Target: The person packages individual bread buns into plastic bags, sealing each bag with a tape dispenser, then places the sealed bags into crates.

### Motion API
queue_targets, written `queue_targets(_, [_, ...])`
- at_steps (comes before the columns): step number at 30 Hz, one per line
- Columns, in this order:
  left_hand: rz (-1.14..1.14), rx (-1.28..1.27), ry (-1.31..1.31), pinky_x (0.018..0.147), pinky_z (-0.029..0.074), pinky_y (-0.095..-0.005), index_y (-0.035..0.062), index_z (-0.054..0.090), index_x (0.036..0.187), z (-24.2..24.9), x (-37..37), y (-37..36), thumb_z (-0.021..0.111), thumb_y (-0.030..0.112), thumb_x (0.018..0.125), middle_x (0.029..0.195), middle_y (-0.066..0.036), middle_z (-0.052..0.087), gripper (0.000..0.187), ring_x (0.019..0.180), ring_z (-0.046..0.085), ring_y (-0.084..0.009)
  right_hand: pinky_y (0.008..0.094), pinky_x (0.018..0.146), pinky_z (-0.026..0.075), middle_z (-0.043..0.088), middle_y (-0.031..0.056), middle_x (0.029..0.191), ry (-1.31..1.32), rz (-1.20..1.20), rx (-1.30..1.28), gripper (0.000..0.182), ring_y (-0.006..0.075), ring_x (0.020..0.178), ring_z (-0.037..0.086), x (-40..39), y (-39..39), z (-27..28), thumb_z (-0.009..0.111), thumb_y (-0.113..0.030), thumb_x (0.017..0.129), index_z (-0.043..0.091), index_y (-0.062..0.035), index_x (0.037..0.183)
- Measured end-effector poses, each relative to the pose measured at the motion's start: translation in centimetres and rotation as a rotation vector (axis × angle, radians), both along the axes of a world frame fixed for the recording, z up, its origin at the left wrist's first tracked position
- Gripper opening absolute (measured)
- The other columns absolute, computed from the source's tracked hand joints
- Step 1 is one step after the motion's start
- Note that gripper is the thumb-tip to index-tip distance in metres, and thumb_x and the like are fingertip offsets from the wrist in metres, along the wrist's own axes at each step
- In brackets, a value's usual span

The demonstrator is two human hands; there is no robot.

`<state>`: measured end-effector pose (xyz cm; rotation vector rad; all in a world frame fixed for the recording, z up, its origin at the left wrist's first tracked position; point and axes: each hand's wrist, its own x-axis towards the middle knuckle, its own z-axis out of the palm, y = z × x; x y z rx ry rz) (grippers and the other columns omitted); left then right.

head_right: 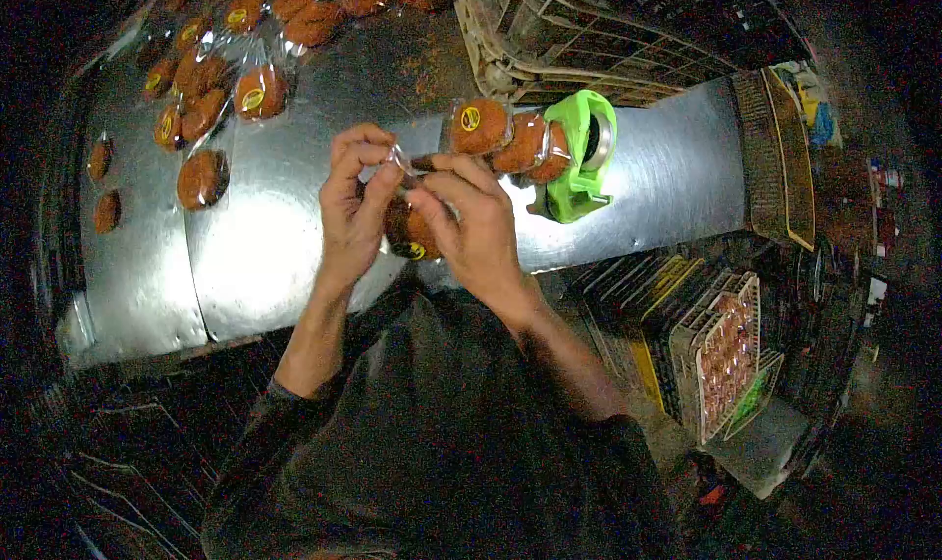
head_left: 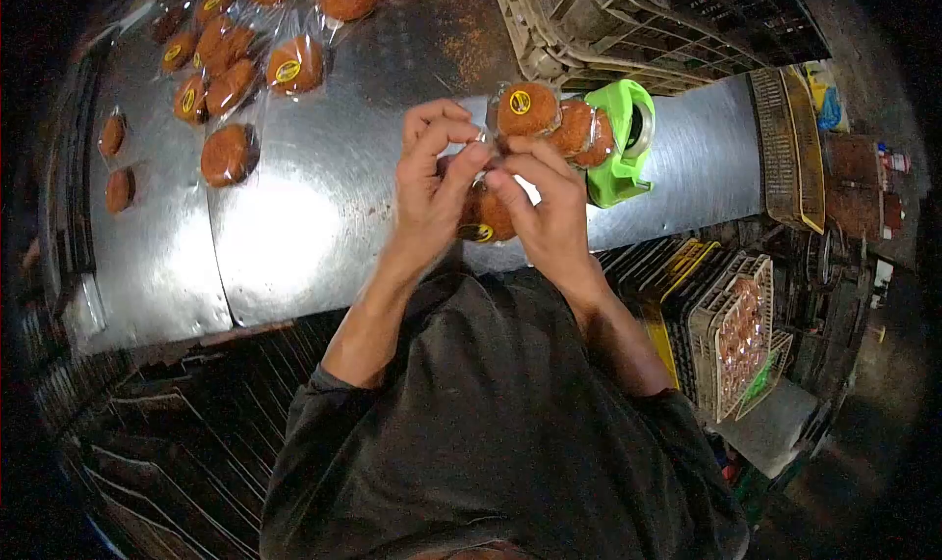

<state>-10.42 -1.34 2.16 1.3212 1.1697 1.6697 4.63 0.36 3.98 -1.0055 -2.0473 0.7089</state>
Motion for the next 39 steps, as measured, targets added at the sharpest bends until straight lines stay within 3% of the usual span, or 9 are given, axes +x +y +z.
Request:
queue_targets(4, [-0.222,-0.184,-0.211,0.073,0.046,-0.0234,0.0008,0.054,0.113,0.3,-1.6,0.1,0.064,0.003,0.089,0.086,-0.003,0.059,0.026,0.084,0.058,-0.011,0.0427,0.078,0.045,0.057,0.0146,0.09,0.117,-0.017,-0.209,0.023,0.0339,0.087,0.056,-1.2,0.5,1.9,0.064,-0.002,0.082,0.061,-0.0048,0.105])
queue_targets(9, [-0.077,-0.254,-0.364,0.072,0.046,-0.0204,0.0014,0.044,0.127,1.8,-1.0,-0.3,0.069,-0.003,0.082,0.085,-0.003,0.059,0.052,0.08,0.057,-0.008,0.0419,0.078,0.045,0.055,0.0124,0.087,-0.059,0.024,0.211,0.012,0.0324,0.087,0.054,-0.9,2.3,2.4,0.065,-0.007,0.082,0.063,-0.004,0.093])
queue_targets(12, [0.099,-0.016,0.292,0.076,0.045,-0.0244,0.0018,0.06,0.104,0.9,-0.2,0.5,0.071,0.005,0.084,0.084,-0.004,0.06,0.023,0.082,0.057,-0.0105,0.0385,0.079,0.044,0.055,0.0113,0.092,-0.027,-0.064,0.327,0.009,0.03,0.09,0.055,-0.2,3.0,1.9,0.065,-0.01,0.084,0.061,-0.0015,0.084])
queue_targets(15, [0.19,-0.035,0.041,0.077,0.041,-0.0265,0.0048,0.058,0.079,0.6,3.2,1.4,0.069,0.01,0.087,0.091,-0.004,0.057,0.015,0.083,0.051,-0.011,0.037,0.082,0.044,0.057,0.011,0.097,0.43,-0.187,-0.206,0.012,0.027,0.095,0.056,0.0,2.7,1.3,0.063,-0.009,0.086,0.058,-0.0015,0.078])
queue_targets(18, [0.156,-0.038,-0.579,0.073,0.039,-0.0252,0.0082,0.044,0.086,1.2,7.0,2.5,0.065,0.004,0.089,0.091,-0.003,0.051,0.021,0.078,0.043,-0.0093,0.0327,0.087,0.045,0.059,0.0098,0.099,0.795,-0.289,-0.305,0.014,0.0187,0.098,0.056,0.5,1.9,0.8,0.062,-0.006,0.088,0.053,-0.0024,0.099])
queue_targets(20, [0.129,-0.071,-0.552,0.072,0.039,-0.0245,0.0088,0.042,0.091,1.4,8.6,2.3,0.063,0.002,0.089,0.09,-0.003,0.052,0.022,0.078,0.044,-0.0089,0.0301,0.087,0.047,0.06,0.0097,0.099,0.986,-0.306,-0.473,0.032,0.0146,0.097,0.057,3.5,1.6,1.9,0.063,-0.006,0.088,0.044,-0.0033,0.114])
queue_targets(23, [0.103,-0.099,-0.52,0.073,0.041,-0.0239,0.0092,0.042,0.093,1.1,9.3,2.3,0.063,0.0,0.087,0.09,-0.003,0.052,0.024,0.08,0.046,-0.0092,0.0341,0.084,0.047,0.061,0.0164,0.098,0.281,-0.649,-0.037,0.031,0.0241,0.095,0.059,13.0,2.6,-2.1,0.067,-0.023,0.089,0.058,0.002,0.105])
queue_targets(25, [0.117,-0.097,-0.509,0.075,0.042,-0.0237,0.0093,0.042,0.093,1.2,9.8,2.3,0.064,-0.001,0.087,0.09,-0.004,0.052,0.025,0.081,0.047,-0.0093,0.0374,0.084,0.046,0.061,0.0195,0.101,-0.008,-0.778,-0.27,0.043,0.0287,0.095,0.059,17.0,2.8,-5.6,0.067,-0.038,0.087,0.067,0.0043,0.097])
queue_targets(39, [0.087,-0.218,-0.392,0.073,0.04,-0.0234,0.0091,0.041,0.091,-2.3,11.5,2.0,0.061,0.002,0.089,0.088,-0.002,0.048,0.021,0.08,0.046,-0.0087,0.034,0.082,0.046,0.059,0.011,0.094,0.452,-0.656,-0.488,0.025,0.0227,0.092,0.056,10.6,-2.8,-4.4,0.071,-0.023,0.084,0.069,0.0026,0.085])
